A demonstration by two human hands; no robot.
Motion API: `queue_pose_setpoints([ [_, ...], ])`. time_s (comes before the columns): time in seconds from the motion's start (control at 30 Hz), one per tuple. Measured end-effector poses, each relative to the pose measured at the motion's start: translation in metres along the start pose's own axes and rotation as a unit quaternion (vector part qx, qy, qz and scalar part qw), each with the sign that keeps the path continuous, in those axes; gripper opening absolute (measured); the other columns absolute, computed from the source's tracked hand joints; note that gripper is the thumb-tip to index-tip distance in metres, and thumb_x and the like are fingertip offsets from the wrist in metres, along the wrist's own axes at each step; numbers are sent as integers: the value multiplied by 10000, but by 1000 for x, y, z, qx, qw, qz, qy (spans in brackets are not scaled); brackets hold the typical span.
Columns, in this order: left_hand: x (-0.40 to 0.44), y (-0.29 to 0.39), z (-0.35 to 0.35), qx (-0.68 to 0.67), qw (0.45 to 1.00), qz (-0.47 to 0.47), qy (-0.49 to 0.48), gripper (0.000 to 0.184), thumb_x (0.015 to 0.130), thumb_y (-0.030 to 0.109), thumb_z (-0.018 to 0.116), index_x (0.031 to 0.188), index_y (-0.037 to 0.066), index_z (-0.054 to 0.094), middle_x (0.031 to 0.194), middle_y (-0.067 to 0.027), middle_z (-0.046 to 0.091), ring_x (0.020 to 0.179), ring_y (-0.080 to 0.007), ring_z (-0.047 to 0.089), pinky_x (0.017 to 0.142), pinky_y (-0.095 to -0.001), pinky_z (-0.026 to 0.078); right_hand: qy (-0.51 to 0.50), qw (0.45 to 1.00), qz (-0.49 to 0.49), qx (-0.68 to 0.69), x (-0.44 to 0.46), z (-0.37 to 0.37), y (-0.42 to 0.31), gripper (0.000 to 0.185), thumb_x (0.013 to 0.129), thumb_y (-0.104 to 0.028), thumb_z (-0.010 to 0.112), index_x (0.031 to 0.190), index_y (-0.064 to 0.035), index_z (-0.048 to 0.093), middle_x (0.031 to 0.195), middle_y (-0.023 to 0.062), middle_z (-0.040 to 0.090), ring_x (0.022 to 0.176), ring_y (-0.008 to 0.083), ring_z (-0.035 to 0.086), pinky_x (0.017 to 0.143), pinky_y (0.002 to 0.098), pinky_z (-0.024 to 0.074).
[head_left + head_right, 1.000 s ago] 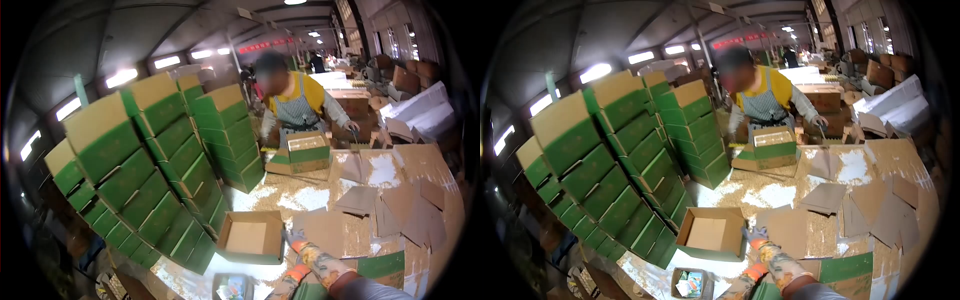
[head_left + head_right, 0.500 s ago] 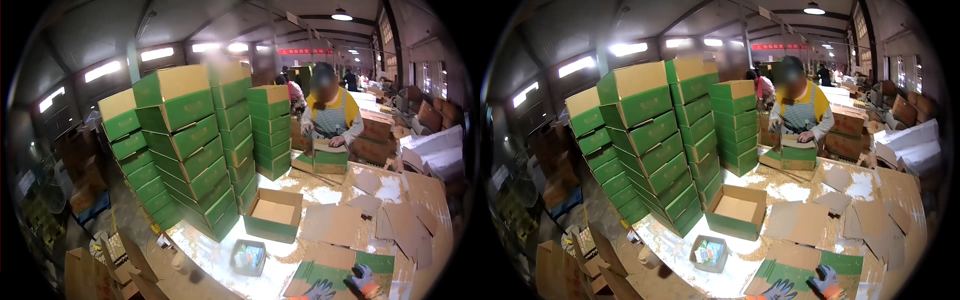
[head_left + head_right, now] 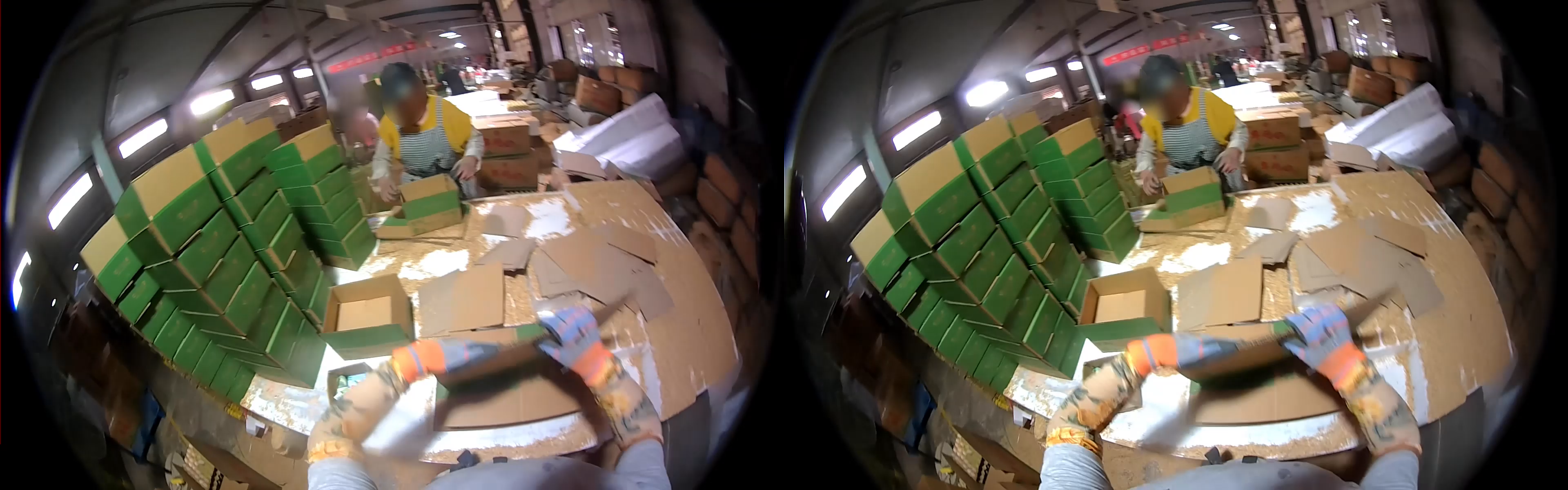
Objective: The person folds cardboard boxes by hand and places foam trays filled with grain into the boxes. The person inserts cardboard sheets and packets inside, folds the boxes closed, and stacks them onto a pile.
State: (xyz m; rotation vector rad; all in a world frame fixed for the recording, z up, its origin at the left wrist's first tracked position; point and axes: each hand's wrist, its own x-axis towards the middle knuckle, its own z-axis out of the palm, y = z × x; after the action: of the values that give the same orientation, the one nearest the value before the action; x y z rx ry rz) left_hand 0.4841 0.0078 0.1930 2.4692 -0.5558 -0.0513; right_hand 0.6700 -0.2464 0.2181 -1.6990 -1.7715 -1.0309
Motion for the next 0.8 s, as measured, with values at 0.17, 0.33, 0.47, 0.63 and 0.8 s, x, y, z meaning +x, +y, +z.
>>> queue_pose_setpoints([
  [0.17, 10, -43, -48, -22, 999, 3, 50, 402, 940, 256, 459, 1274, 39, 512, 1186, -101, 596, 1083, -180, 545, 932, -295, 420, -197, 973, 100, -64, 23, -25, -18, 795, 700, -505, 660, 1339, -102, 414, 1251, 194, 468, 1192, 368, 399, 1039, 526, 235],
  [0.33, 27, 54, -77, 16, 866, -460, 197, 653, 809, 342, 648, 1377, 141, 397, 1014, -153, 645, 923, -265, 621, 814, -348, 482, -220, 972, 38, 77, -27, -39, -8, 317, 683, -275, 681, 950, -117, 616, 963, 81, 581, 987, 281, 536, 971, 477, 352],
  [0.47, -14, 62, -69, -36, 806, -335, 487, 787, 716, 296, 715, 1387, 95, 356, 1040, -155, 640, 957, -260, 616, 841, -384, 491, -101, 950, 29, 293, -19, -101, 33, 294, 656, -254, 712, 927, -146, 675, 1105, 149, 549, 1032, 345, 523, 969, 479, 364],
  [0.63, 41, 68, 29, 71, 968, -231, 68, 478, 754, 242, 702, 1188, 94, 569, 1107, -128, 618, 981, -273, 616, 878, -373, 480, -296, 788, 13, 540, -34, -49, -4, 632, 822, -375, 651, 1368, -148, 426, 1371, 177, 421, 1230, 315, 443, 1049, 411, 322],
  [0.8, 10, 22, 14, -580, 702, -55, 410, 430, 880, 285, 592, 1244, 91, 471, 1148, -126, 528, 1106, -293, 503, 942, -372, 421, -217, 641, 387, 626, -40, -6, 37, 608, 782, -265, 727, 1317, -127, 473, 1186, 130, 568, 1042, 181, 568, 803, 317, 518],
])
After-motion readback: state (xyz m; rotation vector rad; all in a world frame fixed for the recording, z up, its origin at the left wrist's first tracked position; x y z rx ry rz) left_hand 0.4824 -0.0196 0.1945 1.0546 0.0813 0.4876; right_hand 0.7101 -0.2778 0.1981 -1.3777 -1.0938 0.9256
